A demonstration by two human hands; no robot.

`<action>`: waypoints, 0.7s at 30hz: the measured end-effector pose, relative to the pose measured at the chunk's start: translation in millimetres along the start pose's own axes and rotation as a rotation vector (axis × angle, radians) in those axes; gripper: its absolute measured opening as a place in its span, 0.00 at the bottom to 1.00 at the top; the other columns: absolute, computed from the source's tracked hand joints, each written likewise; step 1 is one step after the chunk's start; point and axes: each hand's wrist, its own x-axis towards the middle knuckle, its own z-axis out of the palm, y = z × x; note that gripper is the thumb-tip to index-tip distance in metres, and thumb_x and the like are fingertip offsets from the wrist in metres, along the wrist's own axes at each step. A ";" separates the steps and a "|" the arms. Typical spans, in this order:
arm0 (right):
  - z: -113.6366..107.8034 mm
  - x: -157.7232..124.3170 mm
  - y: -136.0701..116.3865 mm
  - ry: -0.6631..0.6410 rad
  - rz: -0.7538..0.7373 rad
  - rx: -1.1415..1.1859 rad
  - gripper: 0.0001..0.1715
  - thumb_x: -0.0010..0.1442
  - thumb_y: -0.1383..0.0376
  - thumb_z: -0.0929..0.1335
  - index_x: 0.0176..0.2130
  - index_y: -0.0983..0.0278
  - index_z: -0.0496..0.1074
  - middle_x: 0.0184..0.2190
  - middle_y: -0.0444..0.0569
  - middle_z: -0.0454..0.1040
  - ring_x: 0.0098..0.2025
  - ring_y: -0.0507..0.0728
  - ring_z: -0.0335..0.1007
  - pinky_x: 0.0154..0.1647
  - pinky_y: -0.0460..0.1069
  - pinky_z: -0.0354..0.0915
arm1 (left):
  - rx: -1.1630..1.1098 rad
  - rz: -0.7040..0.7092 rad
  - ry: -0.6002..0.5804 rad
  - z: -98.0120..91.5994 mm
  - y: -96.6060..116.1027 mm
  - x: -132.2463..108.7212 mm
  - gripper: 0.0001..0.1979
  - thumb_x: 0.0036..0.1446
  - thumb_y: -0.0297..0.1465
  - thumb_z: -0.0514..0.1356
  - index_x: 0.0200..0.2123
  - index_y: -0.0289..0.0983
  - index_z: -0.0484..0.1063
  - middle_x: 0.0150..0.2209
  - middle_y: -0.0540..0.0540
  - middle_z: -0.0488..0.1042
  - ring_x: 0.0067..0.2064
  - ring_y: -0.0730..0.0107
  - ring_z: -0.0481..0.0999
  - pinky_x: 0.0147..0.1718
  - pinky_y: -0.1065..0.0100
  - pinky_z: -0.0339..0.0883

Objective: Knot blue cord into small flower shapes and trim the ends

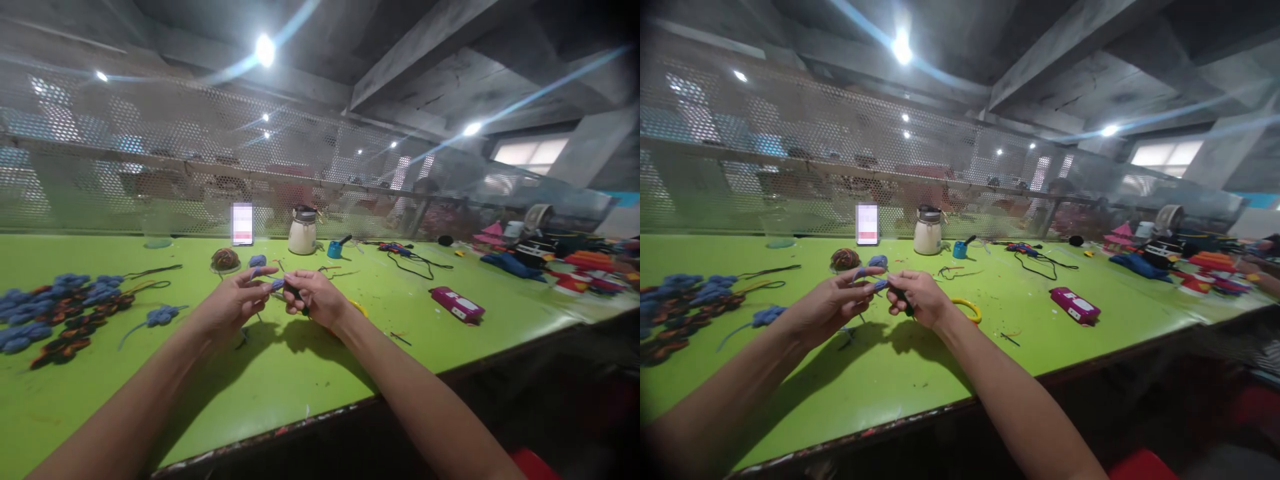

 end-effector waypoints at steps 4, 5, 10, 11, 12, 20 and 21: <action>1.4 -1.2 -0.9 0.015 -0.009 -0.021 0.15 0.49 0.62 0.74 0.29 0.68 0.67 0.18 0.41 0.68 0.17 0.45 0.56 0.20 0.43 0.58 | 0.020 0.014 0.011 -0.1 -1.8 1.9 0.21 0.42 0.25 0.68 0.44 0.35 0.74 0.29 0.48 0.73 0.33 0.74 0.70 0.32 0.74 0.62; 1.8 -1.3 -0.8 0.024 -0.012 -0.025 0.15 0.48 0.62 0.75 0.28 0.68 0.67 0.18 0.41 0.68 0.17 0.45 0.55 0.19 0.43 0.57 | 0.026 0.018 0.010 -0.1 -2.3 2.4 0.22 0.42 0.25 0.69 0.44 0.36 0.74 0.28 0.49 0.72 0.33 0.74 0.70 0.32 0.73 0.62; 4.0 -1.4 0.5 -0.016 -0.043 -0.031 0.16 0.47 0.62 0.75 0.27 0.67 0.66 0.17 0.39 0.66 0.17 0.44 0.53 0.20 0.44 0.56 | 0.038 0.059 0.015 -0.3 -5.6 4.4 0.21 0.42 0.26 0.69 0.43 0.36 0.74 0.25 0.51 0.70 0.31 0.75 0.69 0.32 0.72 0.61; 4.4 -1.6 0.8 -0.030 -0.052 -0.035 0.16 0.48 0.62 0.75 0.27 0.67 0.66 0.17 0.39 0.66 0.17 0.44 0.53 0.20 0.44 0.56 | 0.036 0.064 0.020 0.1 -6.0 4.7 0.21 0.42 0.26 0.69 0.43 0.36 0.74 0.25 0.51 0.70 0.31 0.74 0.69 0.32 0.72 0.61; 4.8 -1.9 1.0 -0.041 -0.059 -0.040 0.16 0.48 0.62 0.74 0.27 0.67 0.66 0.17 0.39 0.65 0.17 0.44 0.52 0.21 0.44 0.56 | 0.033 0.066 0.023 0.6 -6.3 4.9 0.20 0.41 0.26 0.69 0.42 0.36 0.74 0.24 0.51 0.70 0.31 0.74 0.69 0.32 0.72 0.61; 0.6 -2.8 -1.3 -0.054 -0.106 -0.023 0.11 0.51 0.64 0.73 0.30 0.68 0.68 0.18 0.40 0.65 0.19 0.46 0.55 0.20 0.44 0.55 | -0.015 0.079 0.015 3.2 -1.3 1.8 0.21 0.41 0.24 0.69 0.42 0.33 0.74 0.28 0.48 0.73 0.31 0.74 0.69 0.32 0.71 0.61; 0.2 -2.9 -2.0 -0.051 -0.109 -0.024 0.10 0.51 0.64 0.72 0.30 0.68 0.69 0.18 0.41 0.66 0.18 0.46 0.55 0.20 0.44 0.55 | -0.015 0.080 0.019 3.2 -0.6 1.4 0.21 0.41 0.24 0.69 0.42 0.33 0.74 0.29 0.47 0.74 0.31 0.74 0.69 0.32 0.71 0.61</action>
